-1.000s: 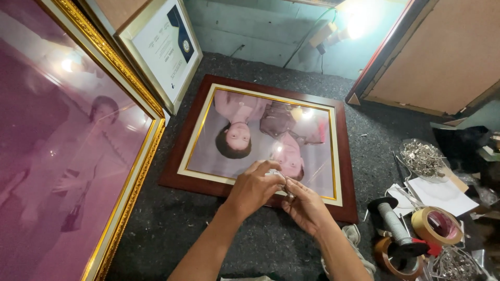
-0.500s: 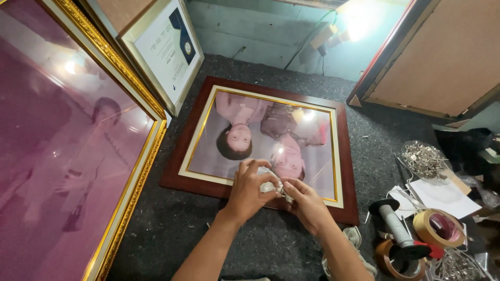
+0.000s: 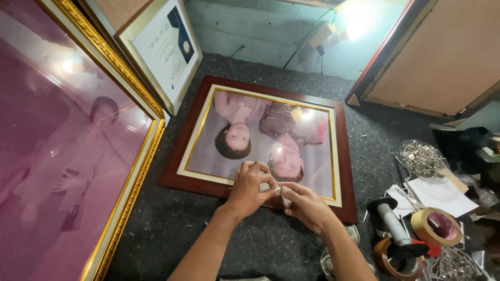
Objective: Removing protective plastic film from a framed picture, cleaning the glass with a cloth, and applying corner protectors.
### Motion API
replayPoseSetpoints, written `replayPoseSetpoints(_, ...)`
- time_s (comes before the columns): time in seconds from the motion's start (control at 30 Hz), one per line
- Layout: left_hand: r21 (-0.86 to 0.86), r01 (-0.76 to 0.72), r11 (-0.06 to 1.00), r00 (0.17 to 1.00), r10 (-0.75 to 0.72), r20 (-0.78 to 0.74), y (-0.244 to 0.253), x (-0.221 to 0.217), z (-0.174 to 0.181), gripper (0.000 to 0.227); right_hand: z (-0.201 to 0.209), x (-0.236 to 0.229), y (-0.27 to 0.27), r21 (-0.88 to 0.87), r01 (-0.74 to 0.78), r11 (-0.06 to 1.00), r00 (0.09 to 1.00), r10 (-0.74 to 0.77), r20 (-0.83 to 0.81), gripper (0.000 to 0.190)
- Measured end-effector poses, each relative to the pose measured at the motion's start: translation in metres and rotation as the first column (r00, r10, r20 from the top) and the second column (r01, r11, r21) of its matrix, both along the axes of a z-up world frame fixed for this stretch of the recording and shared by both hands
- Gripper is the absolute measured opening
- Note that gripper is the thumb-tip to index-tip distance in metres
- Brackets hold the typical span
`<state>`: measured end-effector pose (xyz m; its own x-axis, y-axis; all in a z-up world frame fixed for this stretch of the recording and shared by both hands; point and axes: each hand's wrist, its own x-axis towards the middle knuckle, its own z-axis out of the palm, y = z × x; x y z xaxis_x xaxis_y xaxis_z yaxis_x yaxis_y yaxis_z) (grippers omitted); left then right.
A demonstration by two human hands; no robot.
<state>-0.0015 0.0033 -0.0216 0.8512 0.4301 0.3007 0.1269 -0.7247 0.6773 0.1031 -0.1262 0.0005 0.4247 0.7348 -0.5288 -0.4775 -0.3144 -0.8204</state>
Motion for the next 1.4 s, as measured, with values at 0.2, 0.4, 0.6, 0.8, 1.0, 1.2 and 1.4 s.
replayPoseSetpoints(0.2,-0.426,-0.047,0.903,0.999,0.048,-0.009,0.004,-0.001,-0.006,0.013,-0.011,0.013,-0.004,0.107,0.086,0.991,0.996,-0.084,-0.016,0.029)
replayPoseSetpoints(0.4,-0.944,0.025,0.33,0.945,0.3,0.13,-0.01,0.023,-0.038,0.011,-0.018,0.011,0.006,0.094,0.181,0.979,0.981,-0.187,0.054,0.022)
replayPoseSetpoints(0.6,-0.928,-0.137,0.347,0.939,0.344,-0.01,-0.013,0.005,-0.001,0.039,-0.049,0.05,-0.019,0.117,0.266,0.957,0.955,-0.278,0.107,0.017)
replayPoseSetpoints(0.8,-0.835,-0.206,0.509,0.937,0.349,-0.019,-0.012,0.011,-0.012,0.039,-0.014,0.076,-0.062,0.507,0.859,0.069,0.493,-0.376,-0.785,0.029)
replayPoseSetpoints(1.0,-0.45,-0.078,0.89,0.969,0.173,0.174,-0.042,0.051,-0.061,0.029,-0.011,0.068,-0.075,0.467,0.742,0.481,0.659,-0.653,-0.373,0.026)
replayPoseSetpoints(1.2,-0.108,0.206,0.973,0.976,-0.212,-0.046,-0.079,0.064,-0.042,0.038,0.016,0.046,-0.104,-0.334,0.38,0.863,0.807,-0.132,0.575,0.03)
replayPoseSetpoints(1.4,0.348,0.353,0.869,0.906,-0.224,-0.36,-0.091,0.082,-0.069,0.063,-0.026,0.006,-0.138,-0.856,0.092,0.508,0.607,0.653,0.453,0.07)
